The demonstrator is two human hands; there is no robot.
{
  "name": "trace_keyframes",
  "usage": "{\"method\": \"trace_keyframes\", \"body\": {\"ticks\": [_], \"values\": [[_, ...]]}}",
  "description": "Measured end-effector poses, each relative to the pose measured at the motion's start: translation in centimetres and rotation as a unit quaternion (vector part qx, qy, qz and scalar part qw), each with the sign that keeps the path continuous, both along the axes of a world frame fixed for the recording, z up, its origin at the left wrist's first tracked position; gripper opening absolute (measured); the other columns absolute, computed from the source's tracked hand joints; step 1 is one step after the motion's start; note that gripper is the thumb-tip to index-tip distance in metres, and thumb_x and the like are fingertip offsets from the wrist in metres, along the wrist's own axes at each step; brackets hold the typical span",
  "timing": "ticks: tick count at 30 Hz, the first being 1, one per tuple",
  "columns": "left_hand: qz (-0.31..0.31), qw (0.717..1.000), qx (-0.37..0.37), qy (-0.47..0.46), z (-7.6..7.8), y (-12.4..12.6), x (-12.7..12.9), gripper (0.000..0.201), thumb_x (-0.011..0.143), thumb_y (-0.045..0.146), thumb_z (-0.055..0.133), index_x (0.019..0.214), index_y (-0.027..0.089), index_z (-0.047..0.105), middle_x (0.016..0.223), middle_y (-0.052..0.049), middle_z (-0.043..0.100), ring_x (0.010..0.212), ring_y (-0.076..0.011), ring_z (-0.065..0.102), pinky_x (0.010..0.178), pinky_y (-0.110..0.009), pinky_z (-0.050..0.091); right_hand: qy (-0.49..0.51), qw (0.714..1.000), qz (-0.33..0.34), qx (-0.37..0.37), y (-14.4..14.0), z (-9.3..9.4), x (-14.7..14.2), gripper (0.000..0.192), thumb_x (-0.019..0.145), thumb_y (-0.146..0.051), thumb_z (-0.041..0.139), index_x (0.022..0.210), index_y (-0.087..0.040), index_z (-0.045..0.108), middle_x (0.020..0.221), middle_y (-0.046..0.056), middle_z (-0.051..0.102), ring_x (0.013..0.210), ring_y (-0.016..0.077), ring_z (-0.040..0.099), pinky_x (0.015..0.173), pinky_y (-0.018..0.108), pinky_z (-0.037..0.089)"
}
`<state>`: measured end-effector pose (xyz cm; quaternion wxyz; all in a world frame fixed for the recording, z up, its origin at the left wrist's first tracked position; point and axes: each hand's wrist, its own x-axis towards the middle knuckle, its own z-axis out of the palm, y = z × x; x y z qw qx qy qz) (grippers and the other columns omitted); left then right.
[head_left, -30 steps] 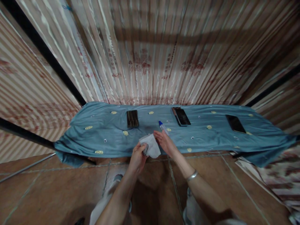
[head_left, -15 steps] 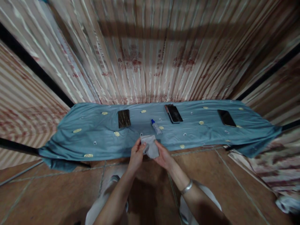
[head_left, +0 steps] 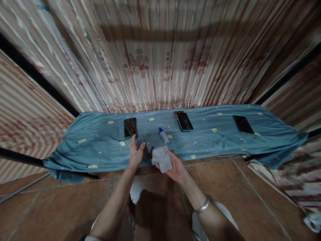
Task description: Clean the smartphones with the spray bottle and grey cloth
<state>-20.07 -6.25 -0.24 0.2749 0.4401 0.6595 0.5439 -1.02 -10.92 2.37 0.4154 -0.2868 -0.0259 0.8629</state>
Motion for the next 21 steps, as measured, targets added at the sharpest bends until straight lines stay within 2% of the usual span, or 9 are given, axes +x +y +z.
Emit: {"method": "trace_keyframes", "body": {"ticks": [2, 4, 8, 13, 17, 21], "values": [[0.022, 0.997, -0.006, 0.080, 0.5, 1.4, -0.9, 0.077, 0.076, 0.028, 0.067, 0.143, 0.007, 0.036, 0.154, -0.023, 0.033, 0.146, -0.0300, 0.027, 0.119, -0.040, 0.020, 0.000, 1.000, 0.000, 0.001, -0.2, -0.3, 0.0, 0.024, 0.099, -0.029, 0.046, 0.104, -0.017, 0.066, 0.096, 0.006, 0.076, 0.086, 0.0187, 0.071, 0.077, 0.037, 0.057], [0.029, 0.989, -0.024, 0.143, 1.1, 2.9, -1.8, 0.084, 0.076, 0.029, 0.067, 0.146, 0.003, 0.029, 0.155, -0.025, 0.031, 0.148, -0.0313, 0.021, 0.120, -0.040, 0.016, 0.002, 1.000, 0.003, 0.008, -0.3, -0.7, 0.0, 0.020, 0.095, -0.028, 0.052, 0.105, -0.017, 0.066, 0.099, 0.007, 0.076, 0.087, 0.0192, 0.071, 0.077, 0.036, 0.057], [0.054, 0.964, -0.124, 0.231, 2.1, 5.7, -3.1, 0.096, 0.073, 0.031, 0.071, 0.150, 0.004, 0.020, 0.158, -0.028, 0.021, 0.150, -0.0365, 0.012, 0.120, -0.048, 0.013, -0.004, 1.000, 0.011, 0.025, -0.6, -0.9, -0.1, 0.019, 0.093, -0.028, 0.056, 0.103, -0.016, 0.067, 0.098, 0.007, 0.076, 0.087, 0.0192, 0.071, 0.074, 0.033, 0.057], [0.038, 0.941, -0.192, 0.278, 2.4, 7.6, -4.1, 0.094, 0.078, 0.037, 0.068, 0.152, 0.008, 0.018, 0.159, -0.031, 0.014, 0.148, -0.0417, 0.013, 0.116, -0.057, 0.015, -0.010, 0.999, 0.015, 0.034, -0.8, -0.5, 0.0, 0.020, 0.094, -0.030, 0.054, 0.101, -0.016, 0.067, 0.093, 0.006, 0.076, 0.079, 0.0165, 0.071, 0.069, 0.028, 0.057], [0.019, 0.934, -0.204, 0.292, 2.1, 8.2, -5.1, 0.092, 0.075, 0.036, 0.069, 0.151, 0.012, 0.023, 0.157, -0.029, 0.020, 0.145, -0.0429, 0.024, 0.114, -0.057, 0.022, -0.008, 0.998, 0.028, 0.062, -1.0, -0.6, 0.1, 0.023, 0.091, -0.033, 0.058, 0.104, -0.016, 0.067, 0.094, 0.005, 0.076, 0.082, 0.0177, 0.070, 0.071, 0.030, 0.057], [0.027, 0.949, -0.164, 0.267, 1.4, 8.7, -6.1, 0.091, 0.064, 0.029, 0.075, 0.145, 0.014, 0.036, 0.151, -0.025, 0.035, 0.139, -0.0419, 0.036, 0.112, -0.054, 0.030, -0.005, 0.997, 0.032, 0.076, -1.1, -0.7, -0.1, 0.023, 0.091, -0.034, 0.059, 0.105, -0.018, 0.067, 0.093, 0.005, 0.075, 0.084, 0.0186, 0.070, 0.071, 0.031, 0.058]]}}
